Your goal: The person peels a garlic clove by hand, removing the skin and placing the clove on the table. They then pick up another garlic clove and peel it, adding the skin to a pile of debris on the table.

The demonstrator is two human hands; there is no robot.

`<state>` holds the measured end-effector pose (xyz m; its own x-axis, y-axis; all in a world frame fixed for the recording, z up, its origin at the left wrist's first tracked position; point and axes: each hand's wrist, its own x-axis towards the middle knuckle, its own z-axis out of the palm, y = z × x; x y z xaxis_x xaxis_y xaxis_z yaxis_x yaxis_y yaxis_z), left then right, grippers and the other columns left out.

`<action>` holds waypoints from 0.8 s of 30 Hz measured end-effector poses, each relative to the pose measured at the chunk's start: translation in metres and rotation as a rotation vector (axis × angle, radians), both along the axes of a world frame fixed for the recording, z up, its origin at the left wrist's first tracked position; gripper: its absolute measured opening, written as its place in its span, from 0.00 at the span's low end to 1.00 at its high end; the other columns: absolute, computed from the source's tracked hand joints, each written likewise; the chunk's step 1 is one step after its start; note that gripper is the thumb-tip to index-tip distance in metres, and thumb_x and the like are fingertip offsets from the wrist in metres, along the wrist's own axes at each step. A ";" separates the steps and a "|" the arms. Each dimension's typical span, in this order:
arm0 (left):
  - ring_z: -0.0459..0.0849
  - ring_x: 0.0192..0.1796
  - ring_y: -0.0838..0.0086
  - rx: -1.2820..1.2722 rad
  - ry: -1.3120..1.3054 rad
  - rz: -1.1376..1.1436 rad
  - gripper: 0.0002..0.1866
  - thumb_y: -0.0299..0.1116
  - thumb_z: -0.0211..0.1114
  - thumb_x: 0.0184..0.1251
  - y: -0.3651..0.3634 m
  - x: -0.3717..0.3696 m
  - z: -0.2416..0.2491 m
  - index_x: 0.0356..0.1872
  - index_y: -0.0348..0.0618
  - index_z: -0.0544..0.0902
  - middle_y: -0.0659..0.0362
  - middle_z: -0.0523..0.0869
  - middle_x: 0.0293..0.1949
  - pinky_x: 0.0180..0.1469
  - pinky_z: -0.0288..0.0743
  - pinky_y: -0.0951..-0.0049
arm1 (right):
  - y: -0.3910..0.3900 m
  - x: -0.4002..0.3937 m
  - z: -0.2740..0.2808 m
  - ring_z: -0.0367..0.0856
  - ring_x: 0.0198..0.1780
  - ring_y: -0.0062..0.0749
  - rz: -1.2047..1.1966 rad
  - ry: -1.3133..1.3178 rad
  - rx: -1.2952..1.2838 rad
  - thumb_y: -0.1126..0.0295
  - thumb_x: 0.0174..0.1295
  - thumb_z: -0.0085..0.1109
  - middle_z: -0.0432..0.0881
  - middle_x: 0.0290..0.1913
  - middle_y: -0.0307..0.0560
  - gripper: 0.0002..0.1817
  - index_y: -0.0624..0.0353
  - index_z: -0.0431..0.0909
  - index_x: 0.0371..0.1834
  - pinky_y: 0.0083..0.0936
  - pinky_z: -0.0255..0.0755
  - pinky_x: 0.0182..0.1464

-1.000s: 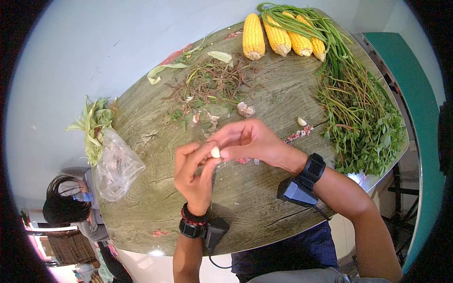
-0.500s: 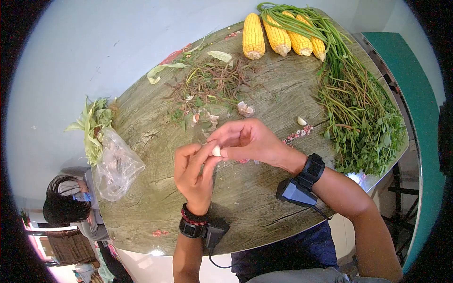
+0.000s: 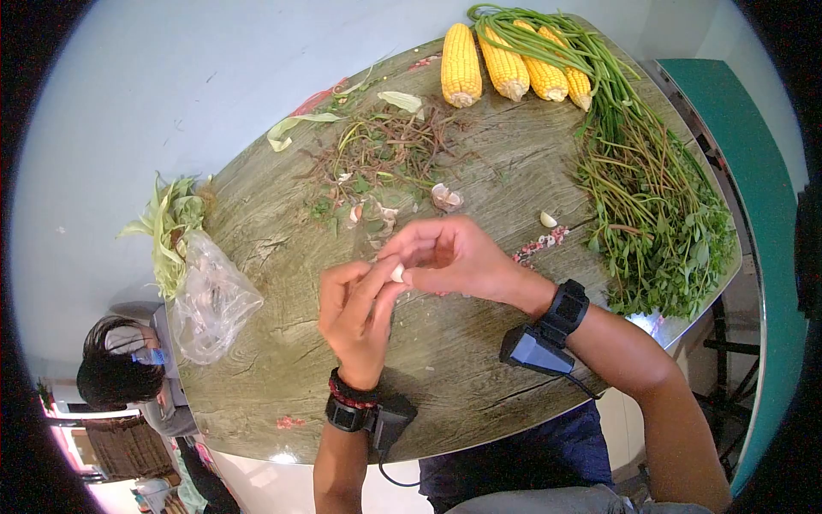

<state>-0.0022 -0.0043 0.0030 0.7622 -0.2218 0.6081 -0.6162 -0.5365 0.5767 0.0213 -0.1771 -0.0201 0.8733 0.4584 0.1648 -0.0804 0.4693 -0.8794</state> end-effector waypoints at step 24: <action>0.79 0.35 0.79 -0.254 0.153 0.035 0.11 0.17 0.70 0.56 0.002 0.001 -0.003 0.40 0.38 0.87 0.59 0.80 0.37 0.34 0.75 0.82 | -0.003 0.000 0.003 0.82 0.41 0.17 -0.096 0.102 0.005 0.74 0.60 0.67 0.86 0.40 0.40 0.09 0.62 0.81 0.42 0.16 0.77 0.41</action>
